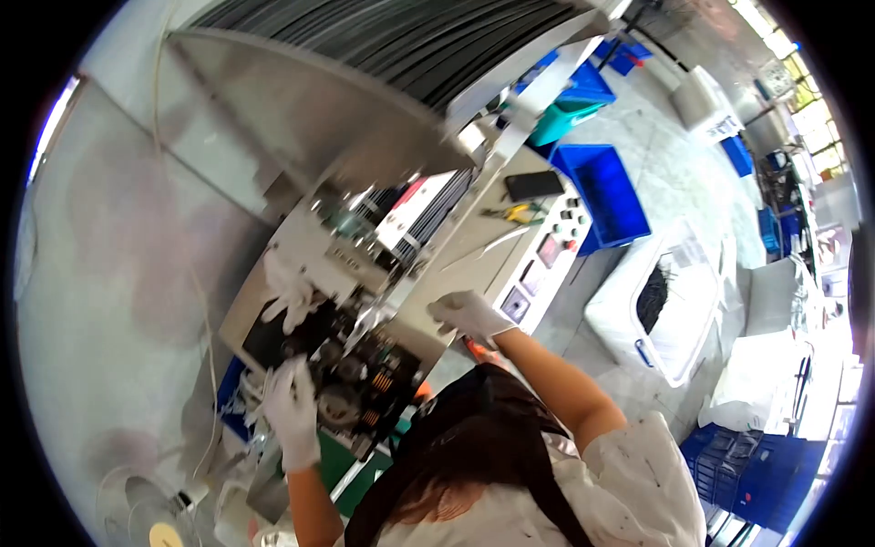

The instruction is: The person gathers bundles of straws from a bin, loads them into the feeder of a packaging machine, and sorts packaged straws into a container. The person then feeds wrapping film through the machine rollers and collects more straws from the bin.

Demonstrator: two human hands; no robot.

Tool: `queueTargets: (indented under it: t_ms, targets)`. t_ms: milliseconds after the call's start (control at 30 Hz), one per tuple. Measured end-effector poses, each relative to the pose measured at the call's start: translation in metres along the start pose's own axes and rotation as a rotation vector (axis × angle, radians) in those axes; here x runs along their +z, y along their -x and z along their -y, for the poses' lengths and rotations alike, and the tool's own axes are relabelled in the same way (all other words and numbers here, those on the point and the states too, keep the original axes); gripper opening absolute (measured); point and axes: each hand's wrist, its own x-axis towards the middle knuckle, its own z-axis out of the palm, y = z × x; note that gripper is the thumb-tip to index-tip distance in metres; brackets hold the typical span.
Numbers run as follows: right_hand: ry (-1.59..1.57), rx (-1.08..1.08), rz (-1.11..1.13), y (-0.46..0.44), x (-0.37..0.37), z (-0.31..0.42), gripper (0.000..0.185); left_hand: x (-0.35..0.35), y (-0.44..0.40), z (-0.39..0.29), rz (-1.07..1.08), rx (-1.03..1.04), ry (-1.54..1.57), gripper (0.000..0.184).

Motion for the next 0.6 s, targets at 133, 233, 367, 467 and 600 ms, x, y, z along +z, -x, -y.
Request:
queueTargets:
  t_ms: [133, 233, 367, 467, 600]
  targets:
    - [0.08, -0.235, -0.293, 0.011, -0.161, 0.05, 0.032, 0.006, 0.055, -0.038, -0.045, -0.36, 0.084, 0.013]
    - [0.411, -0.585, -0.747, 0.029, -0.254, 0.129, 0.03, 0.061, 0.087, -0.059, -0.069, -0.228, 0.256, 0.008]
    - [0.936, -0.708, -1.156, -0.014, -0.396, 0.215, 0.06, 0.13, 0.089, -0.132, 0.113, -0.265, 0.297, 0.009]
    - [1.152, -0.828, -1.182, -0.033, -0.465, 0.272, 0.069, 0.163, 0.071, -0.191, 0.226, -0.355, 0.384, 0.01]
    - [1.579, -0.759, -1.41, -0.079, -0.527, 0.315, 0.06, 0.181, 0.077, -0.218, 0.212, -0.574, 0.156, 0.018]
